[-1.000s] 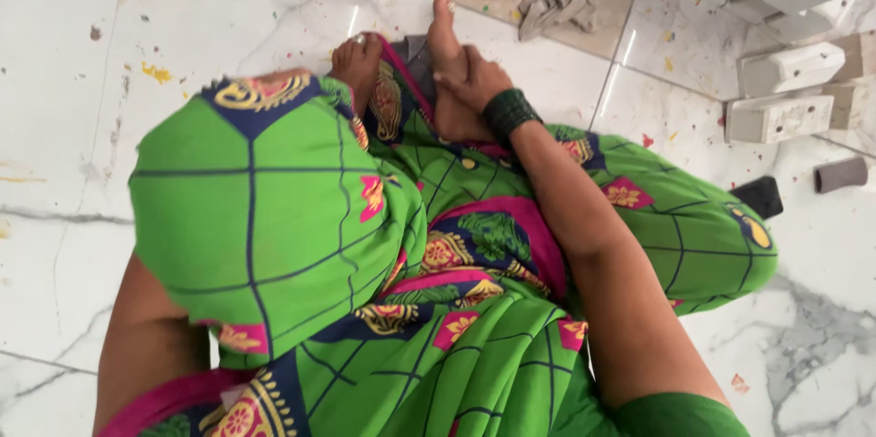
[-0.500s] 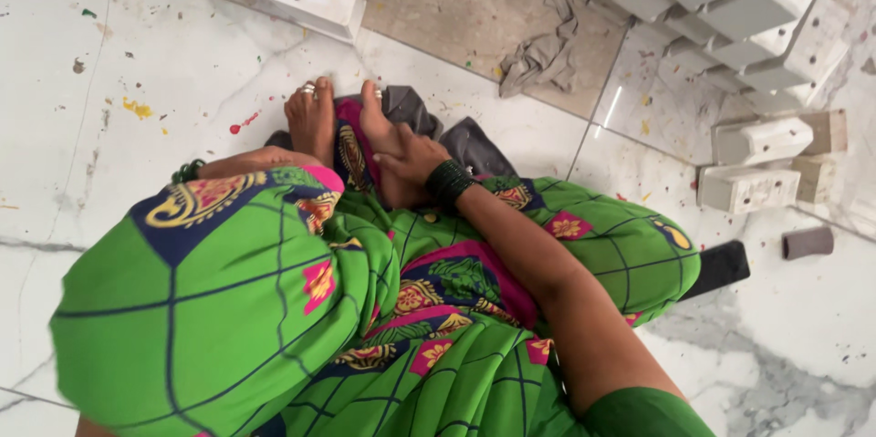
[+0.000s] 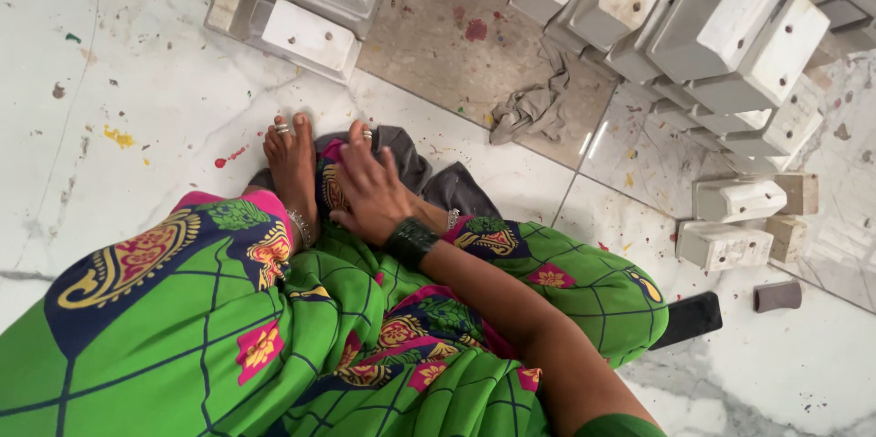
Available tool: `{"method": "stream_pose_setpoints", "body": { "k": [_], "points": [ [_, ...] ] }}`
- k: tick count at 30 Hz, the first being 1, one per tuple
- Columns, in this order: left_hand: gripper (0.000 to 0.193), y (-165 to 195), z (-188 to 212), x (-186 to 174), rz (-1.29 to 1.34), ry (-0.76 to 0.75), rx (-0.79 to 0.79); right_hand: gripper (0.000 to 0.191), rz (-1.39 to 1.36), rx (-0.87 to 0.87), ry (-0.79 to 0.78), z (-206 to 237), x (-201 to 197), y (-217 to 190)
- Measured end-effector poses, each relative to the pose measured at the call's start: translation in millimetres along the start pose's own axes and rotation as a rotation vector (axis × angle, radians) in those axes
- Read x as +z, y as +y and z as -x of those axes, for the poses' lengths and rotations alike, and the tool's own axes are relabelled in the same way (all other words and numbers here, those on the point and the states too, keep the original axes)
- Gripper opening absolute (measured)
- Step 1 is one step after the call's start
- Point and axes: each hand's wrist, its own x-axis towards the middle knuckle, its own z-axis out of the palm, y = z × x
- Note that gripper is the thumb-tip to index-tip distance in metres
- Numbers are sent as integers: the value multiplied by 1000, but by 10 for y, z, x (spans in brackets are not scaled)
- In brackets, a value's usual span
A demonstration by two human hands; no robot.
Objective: The person sits on the floor among many white stone blocks, picks up blocks one at a time, wipes their surfaces with a cloth, and places them onto stacks arranged on the floor. The person continues handling and stacking the wiped blocks throughout the episode.
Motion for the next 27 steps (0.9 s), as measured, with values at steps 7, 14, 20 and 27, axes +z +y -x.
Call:
{"method": "stream_pose_setpoints", "body": {
  "k": [7,14,20,27],
  "points": [
    [21,32,-75,-127,-26,-2,-25,49,-13,-195,-15,128,318,-39],
    [20,100,-185,-243,-49,-78,-64,36,-329,-247,-408,265,505,-133],
    [24,107,-295,-307,4,-144,-12,50,-1970,45,-721,332,769,-394],
    [27,131,-297,-308,16,-136,-5,48,-869,-295,-441,302,428,-173]
  ]
}}
